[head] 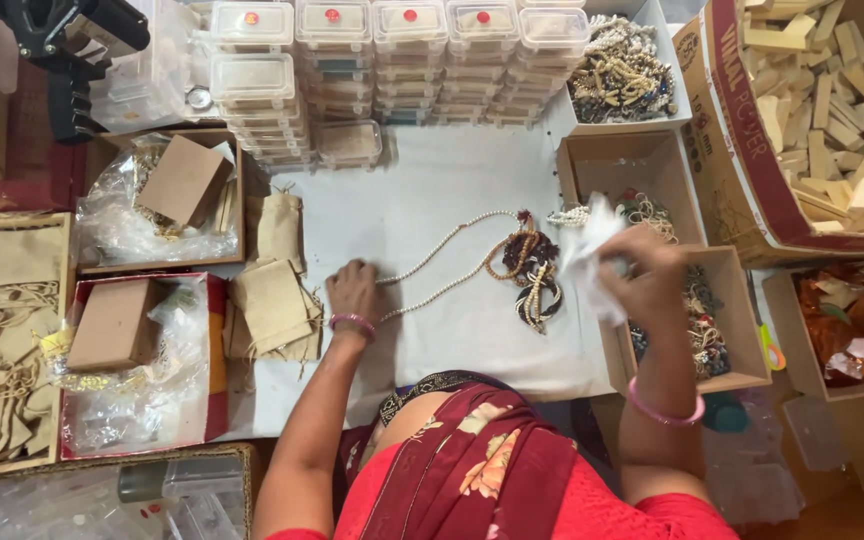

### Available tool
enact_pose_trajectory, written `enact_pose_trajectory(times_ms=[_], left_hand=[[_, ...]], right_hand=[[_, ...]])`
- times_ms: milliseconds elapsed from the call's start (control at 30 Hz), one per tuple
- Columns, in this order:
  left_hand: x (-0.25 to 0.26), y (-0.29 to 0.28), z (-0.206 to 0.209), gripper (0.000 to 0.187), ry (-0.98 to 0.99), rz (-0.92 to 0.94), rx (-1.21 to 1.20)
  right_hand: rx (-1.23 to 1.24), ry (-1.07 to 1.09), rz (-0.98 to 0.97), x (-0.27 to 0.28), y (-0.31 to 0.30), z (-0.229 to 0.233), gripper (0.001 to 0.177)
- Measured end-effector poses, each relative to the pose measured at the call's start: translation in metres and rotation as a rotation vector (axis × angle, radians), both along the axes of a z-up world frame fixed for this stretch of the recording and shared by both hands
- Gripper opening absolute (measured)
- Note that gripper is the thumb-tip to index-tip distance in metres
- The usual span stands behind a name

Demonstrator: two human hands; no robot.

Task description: The person wipes a small plastic container with a white cloth, then places it aside. They pick up a pearl necklace from a box, wipe it with the cloth, and place it into a small beige pouch. Finally, they place the pouch into a plastic container and wipe a second necklace with the cloth.

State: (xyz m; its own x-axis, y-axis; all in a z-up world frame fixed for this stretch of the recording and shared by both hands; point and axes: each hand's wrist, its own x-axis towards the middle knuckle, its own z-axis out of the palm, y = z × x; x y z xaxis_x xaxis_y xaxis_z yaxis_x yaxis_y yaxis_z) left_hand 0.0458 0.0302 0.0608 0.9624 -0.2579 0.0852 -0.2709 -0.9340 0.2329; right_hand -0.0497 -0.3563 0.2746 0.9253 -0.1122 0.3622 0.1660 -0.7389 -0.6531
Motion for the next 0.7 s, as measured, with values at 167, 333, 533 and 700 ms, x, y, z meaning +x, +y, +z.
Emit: enact_pose_trajectory(times_ms=[167, 333, 533, 700], left_hand=[[0.044, -0.066, -0.023, 0.038, 0.01, -0.411, -0.016], [0.083, -0.135, -0.089, 0.047, -0.027, -0.65, 0.136], [0.106, -0.131, -0.064, 0.057, 0.097, -0.701, 0.375], [0.128, -0.075, -0.064, 0.057, 0.105, -0.308, 0.373]], right_hand=[[-0.167, 0.587, 0.239, 0.005, 0.024, -0.082, 0.035], [-0.53, 0.557, -0.057, 0.02, 0.028, -0.19, 0.078], [-0.83, 0.417, 0.172, 0.033, 0.017, -0.237, 0.048], [-0.728, 0.234, -0.278, 0.049, -0.016, -0.276, 0.046]])
